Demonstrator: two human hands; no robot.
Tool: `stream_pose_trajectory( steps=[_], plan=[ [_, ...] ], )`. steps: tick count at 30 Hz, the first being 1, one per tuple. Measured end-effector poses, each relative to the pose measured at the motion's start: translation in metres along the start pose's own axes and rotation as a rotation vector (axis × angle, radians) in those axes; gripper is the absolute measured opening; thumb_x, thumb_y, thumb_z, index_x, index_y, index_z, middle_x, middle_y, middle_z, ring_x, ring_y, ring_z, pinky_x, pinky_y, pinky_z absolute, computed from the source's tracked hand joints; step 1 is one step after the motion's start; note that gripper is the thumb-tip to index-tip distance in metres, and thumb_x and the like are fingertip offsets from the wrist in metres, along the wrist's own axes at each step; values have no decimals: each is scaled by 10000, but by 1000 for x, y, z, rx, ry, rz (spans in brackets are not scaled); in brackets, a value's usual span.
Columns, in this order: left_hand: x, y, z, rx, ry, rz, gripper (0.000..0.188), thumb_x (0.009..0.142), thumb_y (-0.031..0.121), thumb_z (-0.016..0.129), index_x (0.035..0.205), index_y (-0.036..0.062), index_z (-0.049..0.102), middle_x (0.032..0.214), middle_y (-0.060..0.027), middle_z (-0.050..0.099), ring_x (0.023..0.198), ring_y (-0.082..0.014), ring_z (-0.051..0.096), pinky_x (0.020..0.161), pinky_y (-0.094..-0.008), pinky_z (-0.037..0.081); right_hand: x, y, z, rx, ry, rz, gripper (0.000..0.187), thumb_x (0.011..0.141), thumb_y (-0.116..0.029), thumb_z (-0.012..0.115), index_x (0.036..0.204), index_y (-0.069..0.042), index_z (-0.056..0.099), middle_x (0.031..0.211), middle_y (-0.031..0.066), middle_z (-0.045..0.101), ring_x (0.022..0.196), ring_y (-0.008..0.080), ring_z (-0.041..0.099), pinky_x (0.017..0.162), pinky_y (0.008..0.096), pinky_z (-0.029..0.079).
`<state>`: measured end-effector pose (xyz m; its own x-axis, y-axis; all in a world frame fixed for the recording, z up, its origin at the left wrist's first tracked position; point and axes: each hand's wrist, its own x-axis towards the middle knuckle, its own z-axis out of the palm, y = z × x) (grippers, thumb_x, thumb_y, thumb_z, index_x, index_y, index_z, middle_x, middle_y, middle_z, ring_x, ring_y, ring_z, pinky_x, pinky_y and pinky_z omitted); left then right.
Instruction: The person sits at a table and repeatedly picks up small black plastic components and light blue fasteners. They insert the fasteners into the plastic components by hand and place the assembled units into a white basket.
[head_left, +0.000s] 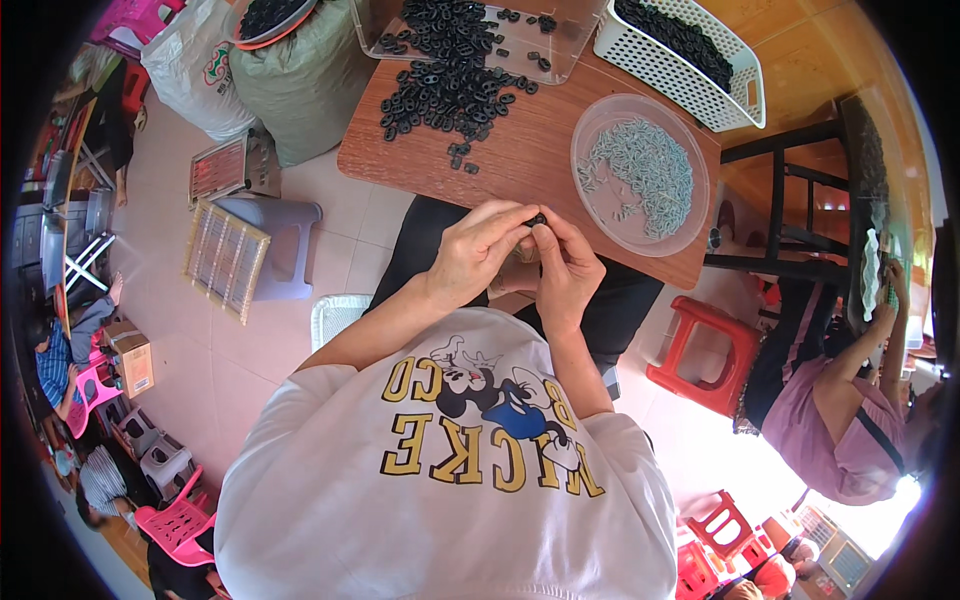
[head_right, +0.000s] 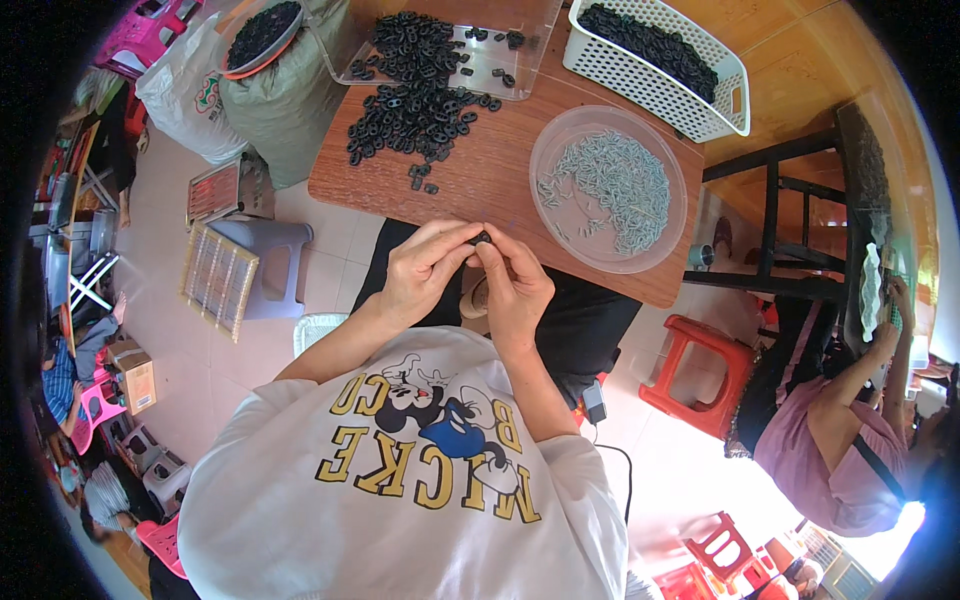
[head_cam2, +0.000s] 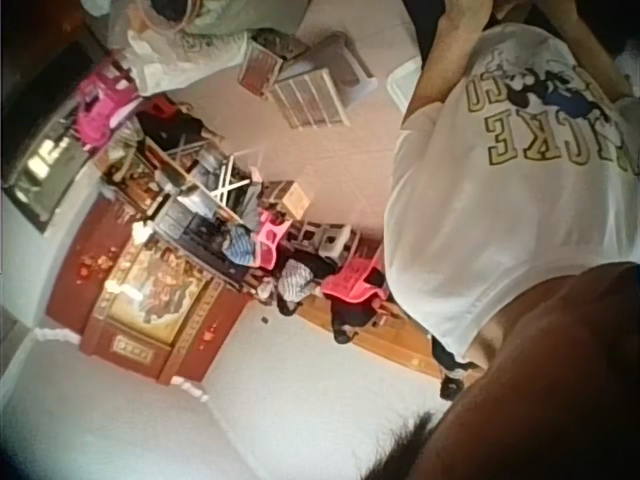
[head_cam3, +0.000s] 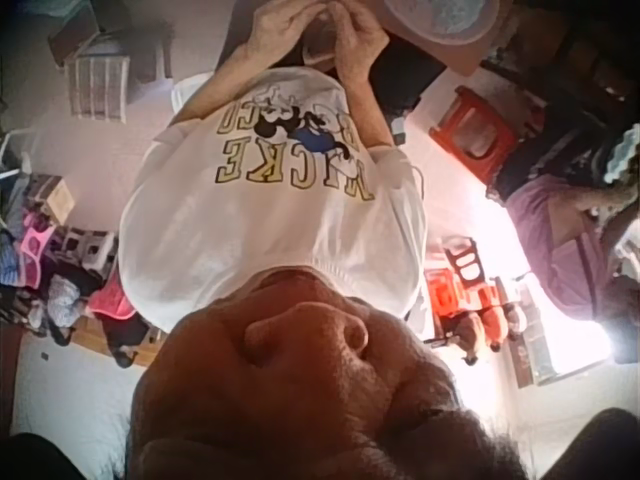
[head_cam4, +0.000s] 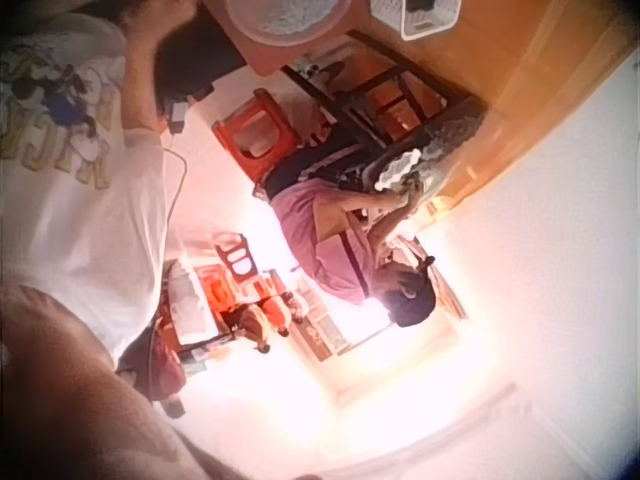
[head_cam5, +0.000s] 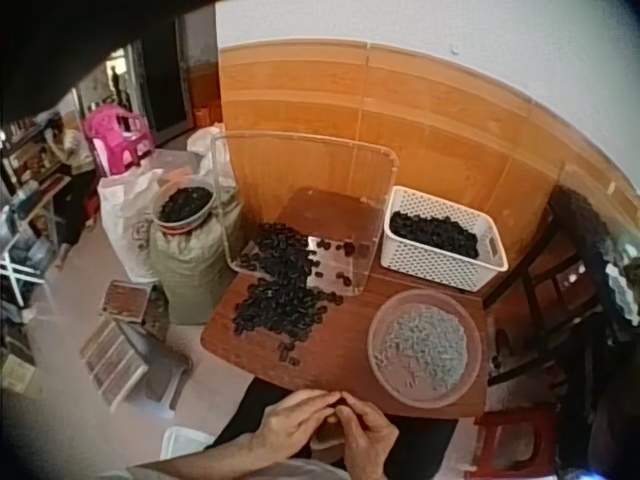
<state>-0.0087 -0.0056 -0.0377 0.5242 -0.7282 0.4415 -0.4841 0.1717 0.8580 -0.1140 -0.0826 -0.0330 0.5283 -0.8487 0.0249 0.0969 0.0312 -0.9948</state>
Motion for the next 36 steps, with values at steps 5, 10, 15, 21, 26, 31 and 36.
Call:
stream_pose_trajectory(
  steps=[5, 10, 15, 21, 26, 31, 36],
  plan=[
    [9, 2, 0, -225, -28, -182, 265, 820, -53, 593, 1081, -25, 624, 1022, -102, 599, 824, -139, 602, 698, -237, 511, 6, -4, 2, 54, 30, -2, 242, 837, 12, 616, 1078, 15, 635, 922, 42, 625, 744, 69, 599, 659, 172, 458],
    [11, 0, 1, -446, 77, -463, 197, 816, -20, 626, 1011, -23, 655, 907, -69, 627, 805, -102, 598, 720, -211, 479, 6, -6, 2, -51, -50, 26, 229, 821, 11, 630, 1049, 4, 645, 829, 28, 636, 720, 64, 593, 623, 185, 461],
    [13, 0, -1, -766, 229, -591, 202, 855, 33, 601, 1047, -20, 632, 958, -103, 651, 817, -120, 611, 727, -231, 486, 29, -46, -12, -298, -94, -170, 223, 805, -31, 652, 1028, -16, 658, 908, 79, 669, 774, 98, 616, 674, 226, 485],
    [2, -7, -24, -631, 125, -641, 241, 861, 77, 606, 1084, -14, 619, 959, -100, 657, 822, -120, 601, 728, -232, 472, 144, -166, -45, -306, 357, -850, 181, 844, 15, 596, 1020, 54, 598, 871, 90, 649, 766, 124, 608, 703, 240, 493],
    [-29, -23, -40, -590, 159, -710, 230, 856, 86, 616, 1064, -11, 632, 943, -94, 660, 811, -113, 597, 726, -231, 467, 180, -131, -51, -943, 302, -816, 299, 835, -94, 630, 1118, -3, 598, 948, 151, 662, 793, 183, 630, 722, 287, 483],
    [-49, -43, -57, -487, 166, -781, 207, 862, 98, 611, 1039, -4, 647, 924, -88, 665, 808, -109, 597, 719, -225, 459, 84, -24, 27, -685, -389, -413, 146, 805, -105, 628, 903, -4, 670, 863, 163, 645, 812, 316, 625, 724, 357, 491],
    [-44, -37, -68, -403, 144, -792, 200, 862, 99, 609, 1032, 0, 651, 920, -80, 667, 805, -105, 598, 718, -223, 457, 66, 31, 57, -841, -275, -376, 161, 762, -124, 662, 900, -41, 672, 866, 115, 596, 807, 290, 607, 677, 378, 489]
  ],
)
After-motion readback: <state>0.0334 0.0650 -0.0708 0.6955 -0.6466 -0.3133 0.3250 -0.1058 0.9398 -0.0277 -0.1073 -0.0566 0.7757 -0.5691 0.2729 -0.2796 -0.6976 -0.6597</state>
